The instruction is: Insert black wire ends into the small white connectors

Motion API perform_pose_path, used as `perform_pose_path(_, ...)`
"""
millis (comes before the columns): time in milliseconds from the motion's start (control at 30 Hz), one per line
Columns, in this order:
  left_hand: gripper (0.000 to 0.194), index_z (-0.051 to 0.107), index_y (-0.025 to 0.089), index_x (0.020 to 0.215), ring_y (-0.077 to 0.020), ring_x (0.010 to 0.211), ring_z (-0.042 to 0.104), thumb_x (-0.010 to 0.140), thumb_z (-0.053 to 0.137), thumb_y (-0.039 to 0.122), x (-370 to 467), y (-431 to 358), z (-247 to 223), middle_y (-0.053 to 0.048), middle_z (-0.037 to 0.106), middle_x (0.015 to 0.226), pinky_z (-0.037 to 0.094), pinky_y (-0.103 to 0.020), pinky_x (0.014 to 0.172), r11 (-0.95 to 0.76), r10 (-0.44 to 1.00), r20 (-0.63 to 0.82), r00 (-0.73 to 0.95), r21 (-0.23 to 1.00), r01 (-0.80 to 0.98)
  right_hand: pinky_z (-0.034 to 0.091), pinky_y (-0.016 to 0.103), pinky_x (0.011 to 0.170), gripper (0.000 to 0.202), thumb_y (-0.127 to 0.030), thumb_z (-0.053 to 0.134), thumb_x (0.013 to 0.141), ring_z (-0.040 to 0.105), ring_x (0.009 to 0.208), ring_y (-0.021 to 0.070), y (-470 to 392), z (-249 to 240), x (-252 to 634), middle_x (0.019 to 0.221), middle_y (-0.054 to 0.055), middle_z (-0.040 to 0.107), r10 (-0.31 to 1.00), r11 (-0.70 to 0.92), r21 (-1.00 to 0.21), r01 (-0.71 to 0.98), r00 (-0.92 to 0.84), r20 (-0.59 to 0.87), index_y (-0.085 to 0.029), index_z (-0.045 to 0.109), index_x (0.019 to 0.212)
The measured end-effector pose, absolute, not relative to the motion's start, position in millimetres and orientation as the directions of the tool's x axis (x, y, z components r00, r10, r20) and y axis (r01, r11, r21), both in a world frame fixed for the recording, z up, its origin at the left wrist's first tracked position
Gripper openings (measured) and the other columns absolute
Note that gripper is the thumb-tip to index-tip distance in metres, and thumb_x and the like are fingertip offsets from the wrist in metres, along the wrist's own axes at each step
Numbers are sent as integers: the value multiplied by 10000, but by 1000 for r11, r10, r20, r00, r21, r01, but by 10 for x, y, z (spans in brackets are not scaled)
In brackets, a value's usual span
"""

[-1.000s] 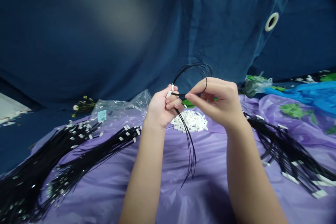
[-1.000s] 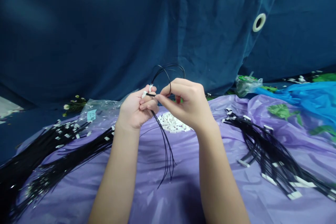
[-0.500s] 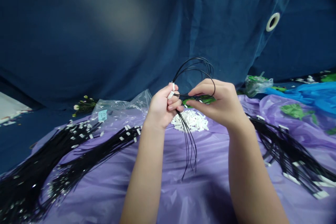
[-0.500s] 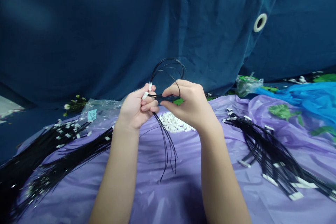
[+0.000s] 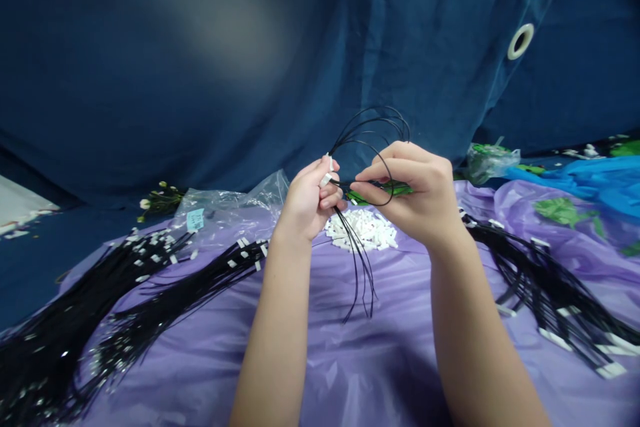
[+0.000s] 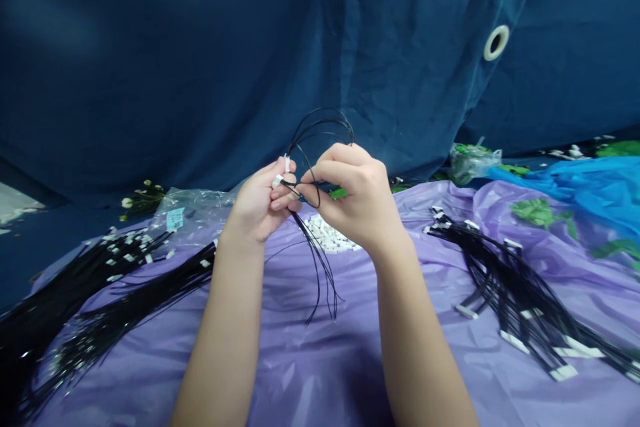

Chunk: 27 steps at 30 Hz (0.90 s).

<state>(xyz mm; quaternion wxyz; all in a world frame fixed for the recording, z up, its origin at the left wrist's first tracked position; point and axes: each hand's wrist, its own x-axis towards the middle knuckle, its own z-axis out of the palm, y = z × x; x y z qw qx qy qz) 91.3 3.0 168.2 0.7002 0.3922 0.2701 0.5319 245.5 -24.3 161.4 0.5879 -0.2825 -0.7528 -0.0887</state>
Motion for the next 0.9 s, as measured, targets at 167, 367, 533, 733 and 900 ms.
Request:
perform_pose_path(167,224,522,156,785,-2,297,255,954,487,298,880,15,1725,116,248,430,348,-136,405,153,946,65,318,775,-613,444,357,696,49,-209,710,767,550,688,165,-225,1609,2468,734,16,623,176,812,-32,582,-193,965,-236,688,732)
perform_pose_path(367,275,501,152,770,-4,298,247,993,396,273,845,-9,1777,115,239,423,338,-122,398,200,951,51,306,656,-728,417,476,875,87,-294,727,761,528,1004,297,-172,1554,2497,1035,56,660,35,606,143,783,-205,978,-248,684,701)
perform_pose_path(533,334,518,150,775,-10,305,254,1016,316,263,805,-4,1798,98,266,409,320,-108,389,270,931,49,362,575,-772,335,558,940,125,-342,679,809,505,1104,355,-140,1459,2486,1177,46,605,110,496,50,867,-119,987,-262,698,716)
perform_pose_path(733,298,515,150,783,-1,299,276,1008,343,246,769,10,1778,93,295,406,306,-90,386,400,857,58,511,551,-733,316,580,955,103,-317,698,798,461,1175,386,-77,1431,2445,1210,70,603,86,442,-153,884,128,988,-254,722,720)
perform_pose_path(900,226,496,167,784,2,298,286,985,406,216,783,-10,1760,96,293,421,274,-83,378,421,831,58,553,583,-694,466,439,842,133,-291,647,844,628,923,250,13,1453,2433,922,62,702,282,676,-418,606,311,907,-225,729,763)
